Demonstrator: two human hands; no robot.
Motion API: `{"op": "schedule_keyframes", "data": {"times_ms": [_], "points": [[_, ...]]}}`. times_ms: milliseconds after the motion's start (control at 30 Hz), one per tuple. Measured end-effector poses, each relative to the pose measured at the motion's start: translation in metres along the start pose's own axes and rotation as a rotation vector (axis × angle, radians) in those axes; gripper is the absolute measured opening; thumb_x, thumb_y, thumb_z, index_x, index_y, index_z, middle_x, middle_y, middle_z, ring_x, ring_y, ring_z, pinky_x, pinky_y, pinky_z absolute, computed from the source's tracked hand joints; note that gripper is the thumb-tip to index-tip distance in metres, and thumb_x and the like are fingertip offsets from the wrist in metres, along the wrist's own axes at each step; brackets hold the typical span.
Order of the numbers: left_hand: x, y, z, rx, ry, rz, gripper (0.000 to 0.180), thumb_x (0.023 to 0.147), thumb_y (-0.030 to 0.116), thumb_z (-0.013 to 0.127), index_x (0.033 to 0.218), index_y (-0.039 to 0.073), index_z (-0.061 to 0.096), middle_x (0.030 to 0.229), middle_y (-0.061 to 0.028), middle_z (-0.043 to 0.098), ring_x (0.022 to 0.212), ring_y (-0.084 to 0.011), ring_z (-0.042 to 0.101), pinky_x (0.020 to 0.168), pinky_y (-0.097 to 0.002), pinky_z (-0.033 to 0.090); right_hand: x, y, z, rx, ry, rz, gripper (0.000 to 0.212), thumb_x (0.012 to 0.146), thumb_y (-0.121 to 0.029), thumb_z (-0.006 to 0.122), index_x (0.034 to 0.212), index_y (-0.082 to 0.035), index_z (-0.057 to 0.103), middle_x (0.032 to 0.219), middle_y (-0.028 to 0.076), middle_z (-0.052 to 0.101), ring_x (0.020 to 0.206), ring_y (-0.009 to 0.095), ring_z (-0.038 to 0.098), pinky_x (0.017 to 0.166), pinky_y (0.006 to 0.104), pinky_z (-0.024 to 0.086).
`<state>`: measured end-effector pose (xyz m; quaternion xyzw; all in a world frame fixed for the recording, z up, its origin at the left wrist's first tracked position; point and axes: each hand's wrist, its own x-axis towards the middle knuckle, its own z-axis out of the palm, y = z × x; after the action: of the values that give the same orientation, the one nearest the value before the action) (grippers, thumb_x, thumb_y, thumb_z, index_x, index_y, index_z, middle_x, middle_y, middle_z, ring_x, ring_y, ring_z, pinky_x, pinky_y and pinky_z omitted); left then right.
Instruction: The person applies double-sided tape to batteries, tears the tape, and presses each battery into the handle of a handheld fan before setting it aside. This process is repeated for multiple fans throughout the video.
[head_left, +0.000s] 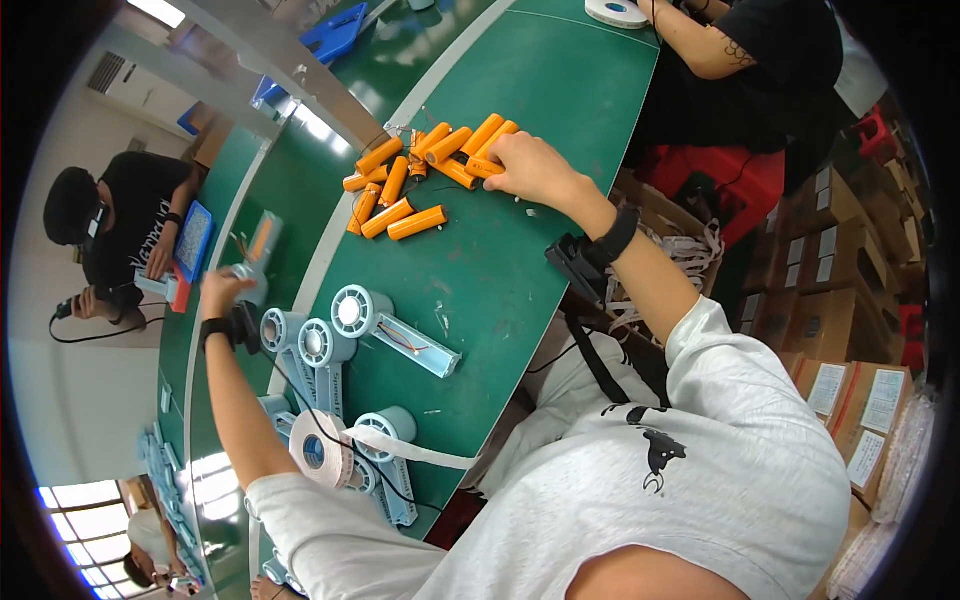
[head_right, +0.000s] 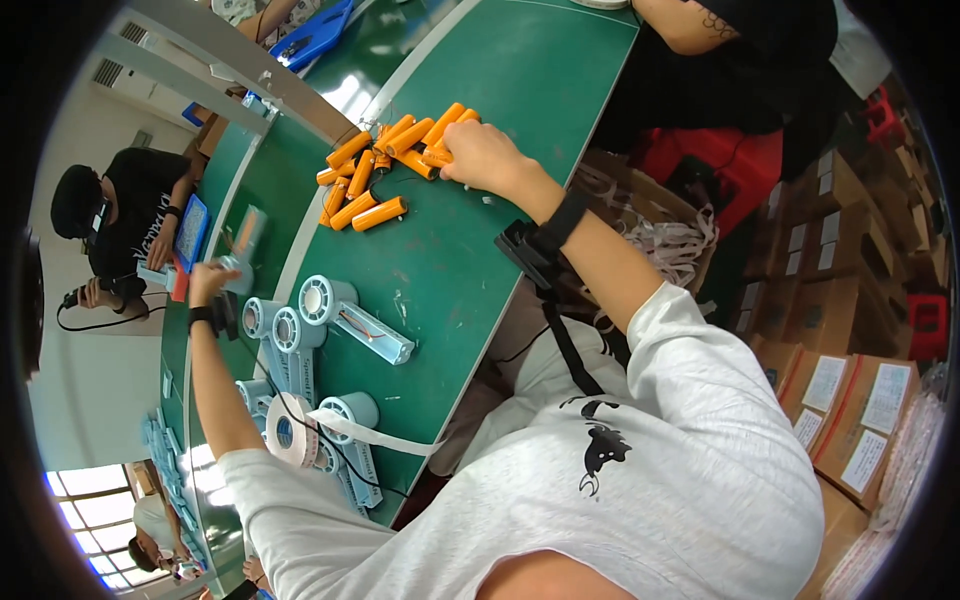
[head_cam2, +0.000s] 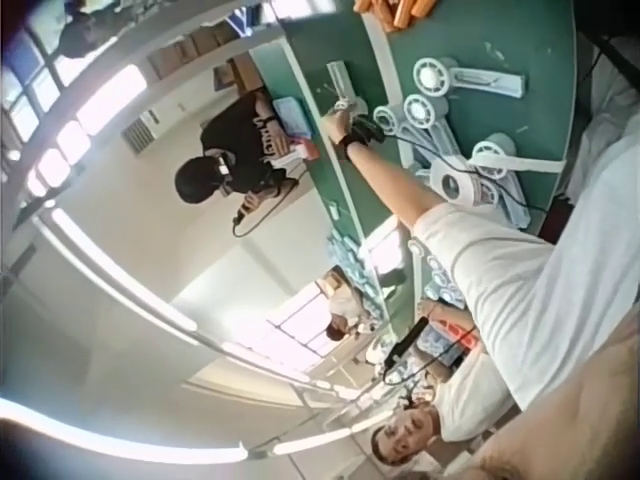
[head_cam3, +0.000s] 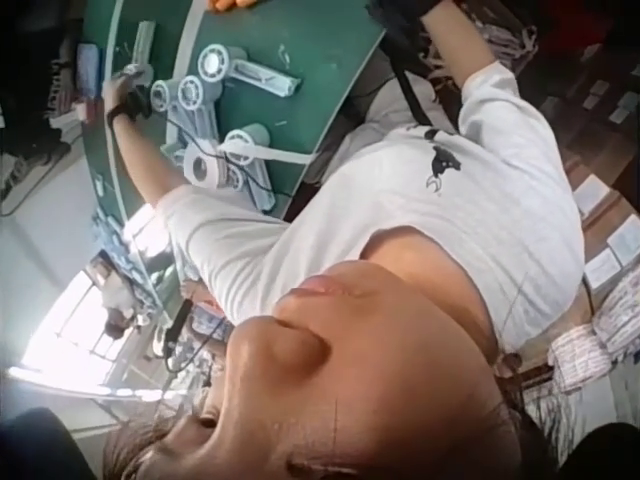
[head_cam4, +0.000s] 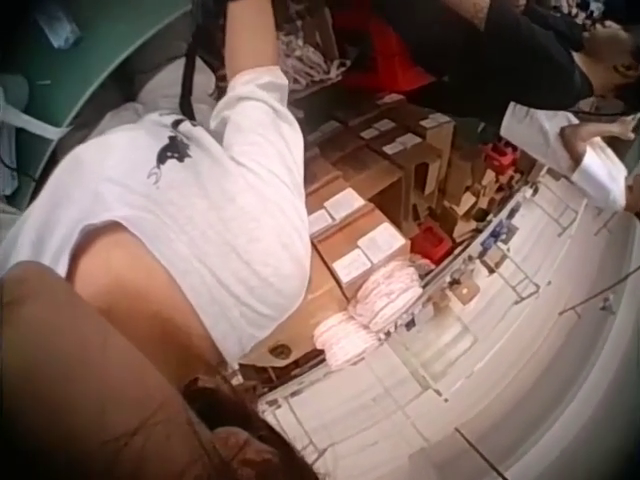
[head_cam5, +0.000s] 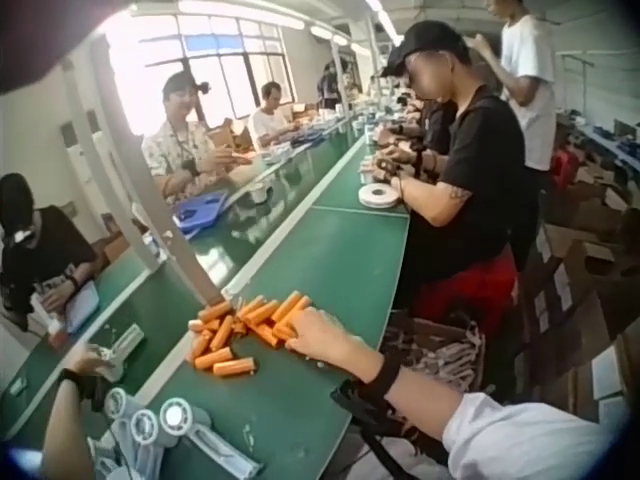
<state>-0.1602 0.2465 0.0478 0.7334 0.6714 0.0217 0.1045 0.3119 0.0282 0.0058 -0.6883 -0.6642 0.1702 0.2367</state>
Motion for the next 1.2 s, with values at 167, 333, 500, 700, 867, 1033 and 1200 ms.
{"op": "schedule_keyframes", "data": {"times_ms": [167, 333, 500, 700, 867, 1033, 1200], "points": [[-0.042, 0.053, -0.012, 0.239, 0.234, 0.262, 0.070, 0.062, 0.022, 0.077, 0.119, -0.003, 0.045, 0.106, -0.0212, 0.057, 0.097, -0.0308, 0.056, 0.082, -0.0362, 0.044, -0.021, 0.000, 0.003, 0.433, 0.098, -0.292, 0.027, 0.072, -0.009, 0.067, 0.096, 0.000, 0.059, 0.093, 0.012, 0.063, 0.080, 0.023, 0.062, 0.072, 0.0330, 0.049], [-0.217, 0.195, -0.029, 0.043, 0.020, 0.770, 0.068, 0.067, 0.008, 0.072, 0.126, -0.001, 0.039, 0.118, -0.0225, 0.050, 0.108, -0.0361, 0.048, 0.092, -0.0350, 0.039, -0.052, -0.038, 0.002, 1.086, -0.118, -0.388, 0.027, 0.072, 0.001, 0.065, 0.096, -0.002, 0.053, 0.095, 0.010, 0.062, 0.088, 0.019, 0.062, 0.080, 0.0318, 0.050], [-0.338, 0.236, 0.028, -0.254, 0.139, 0.523, 0.055, 0.069, 0.008, 0.071, 0.118, 0.001, 0.049, 0.103, -0.0173, 0.058, 0.096, -0.0287, 0.057, 0.084, -0.0309, 0.044, -0.096, -0.091, 0.026, 2.000, -0.370, -0.250, 0.020, 0.074, 0.002, 0.063, 0.090, -0.004, 0.052, 0.094, 0.013, 0.061, 0.088, 0.020, 0.061, 0.079, 0.0324, 0.050], [-0.366, 0.209, 0.072, -0.899, 0.202, 0.139, 0.027, 0.076, 0.005, 0.065, 0.103, 0.001, 0.059, 0.073, -0.0081, 0.059, 0.061, -0.0150, 0.057, 0.057, -0.0215, 0.043, -0.123, -0.104, 0.049, 1.289, -0.581, -0.341, 0.018, 0.074, -0.002, 0.065, 0.088, -0.002, 0.053, 0.091, 0.014, 0.061, 0.090, 0.019, 0.060, 0.076, 0.0310, 0.049], [-0.379, 0.214, 0.087, -0.660, 0.502, 0.237, 0.013, 0.079, 0.004, 0.061, 0.091, 0.000, 0.064, 0.063, -0.0058, 0.052, 0.052, -0.0127, 0.047, 0.048, -0.0222, 0.037, -0.141, -0.112, 0.062, 0.794, -0.463, -0.632, 0.020, 0.073, -0.003, 0.065, 0.088, 0.002, 0.053, 0.083, 0.011, 0.060, 0.080, 0.016, 0.060, 0.068, 0.0309, 0.046], [-0.390, 0.199, 0.094, -0.731, 0.491, 0.241, 0.015, 0.078, 0.004, 0.061, 0.093, 0.000, 0.063, 0.061, -0.0069, 0.049, 0.051, -0.0150, 0.045, 0.050, -0.0251, 0.037, -0.149, -0.122, 0.065, 0.862, -0.624, -0.616, 0.016, 0.075, -0.003, 0.063, 0.086, 0.002, 0.053, 0.075, 0.008, 0.056, 0.068, 0.013, 0.055, 0.059, 0.0299, 0.042], [-0.393, 0.186, 0.078, -0.819, 0.480, 0.245, 0.029, 0.074, 0.004, 0.063, 0.103, 0.001, 0.060, 0.070, -0.0087, 0.053, 0.061, -0.0191, 0.049, 0.059, -0.0263, 0.040, -0.151, -0.115, 0.076, 0.988, -0.658, -0.558, 0.021, 0.081, -0.017, 0.060, 0.080, 0.002, 0.053, 0.069, 0.007, 0.052, 0.057, 0.013, 0.045, 0.051, 0.0274, 0.036]]}}
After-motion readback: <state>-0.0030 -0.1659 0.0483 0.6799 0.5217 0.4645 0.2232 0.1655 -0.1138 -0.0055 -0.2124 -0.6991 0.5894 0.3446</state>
